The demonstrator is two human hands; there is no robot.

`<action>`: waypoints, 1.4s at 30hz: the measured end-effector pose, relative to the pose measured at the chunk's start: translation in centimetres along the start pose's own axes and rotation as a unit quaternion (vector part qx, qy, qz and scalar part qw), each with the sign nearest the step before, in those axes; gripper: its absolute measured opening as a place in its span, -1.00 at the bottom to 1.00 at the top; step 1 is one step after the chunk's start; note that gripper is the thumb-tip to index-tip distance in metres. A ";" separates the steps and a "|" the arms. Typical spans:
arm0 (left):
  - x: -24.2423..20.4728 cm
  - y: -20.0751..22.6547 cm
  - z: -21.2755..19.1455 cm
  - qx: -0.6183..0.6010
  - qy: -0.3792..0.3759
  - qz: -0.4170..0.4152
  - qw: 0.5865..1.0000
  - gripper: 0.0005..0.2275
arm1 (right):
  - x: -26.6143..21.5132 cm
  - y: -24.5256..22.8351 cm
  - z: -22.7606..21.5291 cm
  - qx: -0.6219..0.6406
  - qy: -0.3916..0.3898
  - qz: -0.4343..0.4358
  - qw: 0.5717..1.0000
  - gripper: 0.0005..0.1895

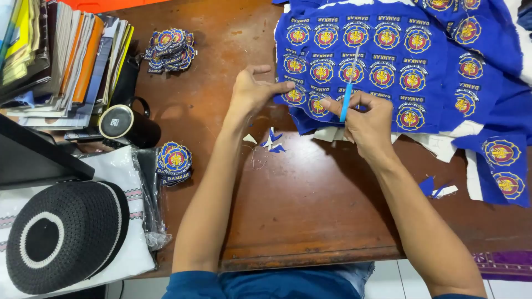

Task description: The person uses blue-handled scissors to cut a circular embroidered patch from a blue fabric sheet. They carefully trim around the edge of the patch, separating it from the surrounding material.

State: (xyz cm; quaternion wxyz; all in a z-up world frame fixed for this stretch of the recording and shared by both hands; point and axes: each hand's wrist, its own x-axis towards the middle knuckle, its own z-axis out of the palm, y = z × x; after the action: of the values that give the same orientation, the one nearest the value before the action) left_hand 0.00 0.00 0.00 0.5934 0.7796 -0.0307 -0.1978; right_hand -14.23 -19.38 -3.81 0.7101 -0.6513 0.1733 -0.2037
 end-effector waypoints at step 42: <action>-9.4 -5.7 3.9 -0.203 -0.172 -0.012 0.964 -0.40 | -12.8 -0.6 -2.6 -0.020 -0.130 0.318 0.939 -0.50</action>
State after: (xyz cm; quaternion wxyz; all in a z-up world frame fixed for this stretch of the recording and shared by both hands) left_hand -11.04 0.80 -3.65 0.7227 0.5971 -0.0819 -0.3384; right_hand -26.59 -15.00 -3.74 0.7413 -0.5970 0.2813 0.1222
